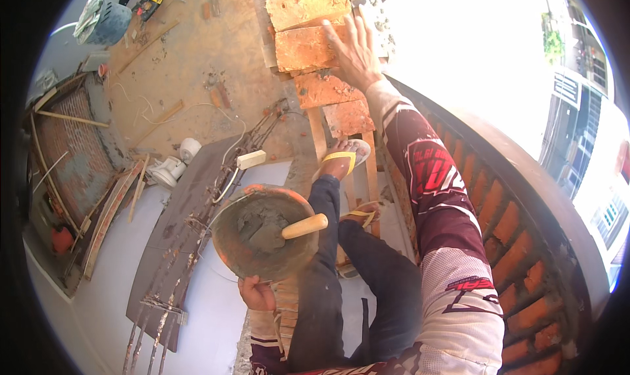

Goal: The person scoops mortar from a bucket with a trowel and applies it to a brick wall. They then place bricks onto the mortar and adjust them by hand to align the course.

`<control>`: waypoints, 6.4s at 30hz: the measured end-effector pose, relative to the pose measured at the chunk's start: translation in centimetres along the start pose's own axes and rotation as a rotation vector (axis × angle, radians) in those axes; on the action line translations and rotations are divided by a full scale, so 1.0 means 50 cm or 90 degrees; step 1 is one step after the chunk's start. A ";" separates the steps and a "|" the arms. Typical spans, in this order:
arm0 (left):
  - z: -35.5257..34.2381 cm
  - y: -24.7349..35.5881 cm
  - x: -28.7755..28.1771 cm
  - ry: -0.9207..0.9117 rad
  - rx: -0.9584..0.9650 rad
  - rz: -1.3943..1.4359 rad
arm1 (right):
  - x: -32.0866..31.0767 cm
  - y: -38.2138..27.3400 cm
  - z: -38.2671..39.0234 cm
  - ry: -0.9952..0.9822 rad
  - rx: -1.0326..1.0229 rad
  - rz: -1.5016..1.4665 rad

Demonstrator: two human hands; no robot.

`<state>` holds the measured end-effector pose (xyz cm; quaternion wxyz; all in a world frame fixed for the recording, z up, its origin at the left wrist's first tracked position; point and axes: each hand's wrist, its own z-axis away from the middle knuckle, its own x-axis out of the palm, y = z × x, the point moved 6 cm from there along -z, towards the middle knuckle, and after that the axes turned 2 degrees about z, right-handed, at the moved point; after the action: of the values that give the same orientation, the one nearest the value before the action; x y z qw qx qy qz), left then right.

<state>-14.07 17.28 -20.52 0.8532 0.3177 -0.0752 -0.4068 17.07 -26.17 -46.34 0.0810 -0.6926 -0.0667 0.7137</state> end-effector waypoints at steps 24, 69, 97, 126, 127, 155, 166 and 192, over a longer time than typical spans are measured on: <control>-0.260 -0.232 0.564 -0.356 -0.059 -0.118 | -0.241 0.040 0.906 -0.250 1.032 -0.691; -0.270 0.358 0.811 -0.018 0.567 -1.480 | -0.703 -0.142 0.965 -0.243 0.778 -0.629; 0.228 0.252 0.041 -0.432 0.089 -0.888 | -1.936 -0.024 1.168 0.405 0.513 -0.396; 0.269 0.251 0.107 -0.488 0.045 -0.865 | -1.774 0.054 1.050 0.158 0.545 -0.119; 0.268 0.255 0.108 -0.488 0.045 -0.862 | -1.777 0.052 1.050 0.186 0.527 -0.127; 0.305 0.398 0.248 -0.529 0.056 -0.886 | -1.748 0.069 1.065 0.203 0.481 -0.046; 0.492 0.411 0.430 -0.793 0.108 -0.730 | -1.745 0.077 1.063 0.184 0.500 -0.054; 1.502 0.047 0.245 -1.541 0.020 -0.746 | -1.902 -0.174 1.441 0.408 0.574 -0.425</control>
<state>-33.51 -26.82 38.41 -0.0512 -0.2439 -0.6349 -0.7313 -52.11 -36.21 50.75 0.5974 -0.7115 0.0556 0.3658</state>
